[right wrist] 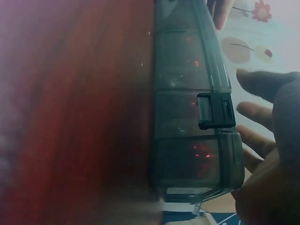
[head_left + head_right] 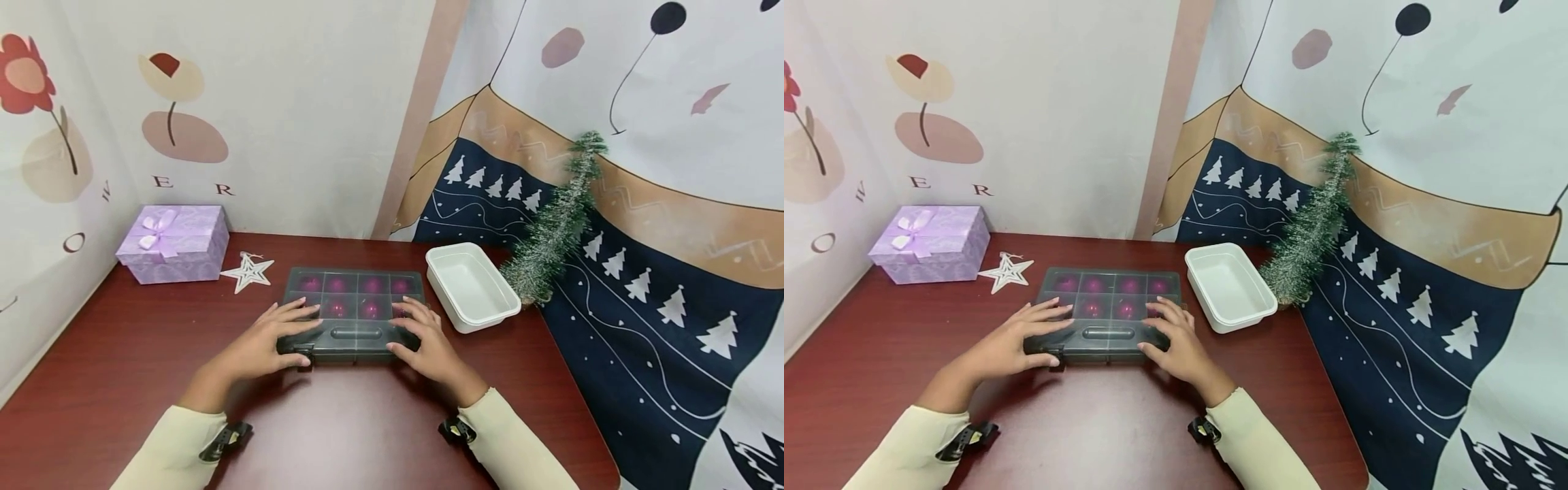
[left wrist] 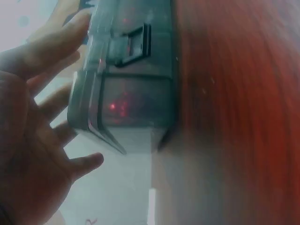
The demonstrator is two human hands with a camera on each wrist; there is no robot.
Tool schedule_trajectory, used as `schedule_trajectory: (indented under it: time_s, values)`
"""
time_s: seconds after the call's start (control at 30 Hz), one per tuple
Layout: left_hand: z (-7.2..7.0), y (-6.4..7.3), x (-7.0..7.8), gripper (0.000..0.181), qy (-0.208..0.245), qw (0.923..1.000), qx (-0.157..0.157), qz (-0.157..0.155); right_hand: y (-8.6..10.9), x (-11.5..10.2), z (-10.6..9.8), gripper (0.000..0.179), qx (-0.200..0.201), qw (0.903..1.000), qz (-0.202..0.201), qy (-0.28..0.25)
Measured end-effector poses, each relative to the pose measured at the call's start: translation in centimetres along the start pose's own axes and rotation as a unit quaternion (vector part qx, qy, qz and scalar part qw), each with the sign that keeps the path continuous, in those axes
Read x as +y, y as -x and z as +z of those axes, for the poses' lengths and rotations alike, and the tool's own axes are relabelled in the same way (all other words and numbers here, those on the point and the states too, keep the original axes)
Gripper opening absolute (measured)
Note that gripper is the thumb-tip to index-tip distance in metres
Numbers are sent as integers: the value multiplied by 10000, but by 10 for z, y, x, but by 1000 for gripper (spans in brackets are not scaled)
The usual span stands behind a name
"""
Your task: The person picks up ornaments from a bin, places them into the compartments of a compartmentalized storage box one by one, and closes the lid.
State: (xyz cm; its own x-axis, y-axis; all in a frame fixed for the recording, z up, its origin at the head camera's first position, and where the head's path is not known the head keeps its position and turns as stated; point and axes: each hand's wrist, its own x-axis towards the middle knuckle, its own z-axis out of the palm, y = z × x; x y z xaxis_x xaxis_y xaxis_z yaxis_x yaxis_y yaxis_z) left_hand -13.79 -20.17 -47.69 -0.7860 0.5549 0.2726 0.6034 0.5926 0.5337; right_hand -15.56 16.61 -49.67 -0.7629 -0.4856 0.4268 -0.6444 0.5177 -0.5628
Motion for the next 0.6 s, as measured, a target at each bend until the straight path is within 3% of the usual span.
schedule_trajectory:
  time_s: [0.13,0.23,0.43,0.6]
  values:
    - [2,8,-7,81,197,9993,-310,-108,-1,-2,-1,43,-533,9983,74,218]
    - [6,11,-13,85,217,9989,-398,-77,-2,0,-1,45,-703,9969,118,331]
    - [12,13,-22,90,151,9992,-342,119,0,6,0,47,-806,9962,190,281]
    - [19,15,-27,92,-121,9988,-41,462,1,8,1,49,-760,9968,198,177]
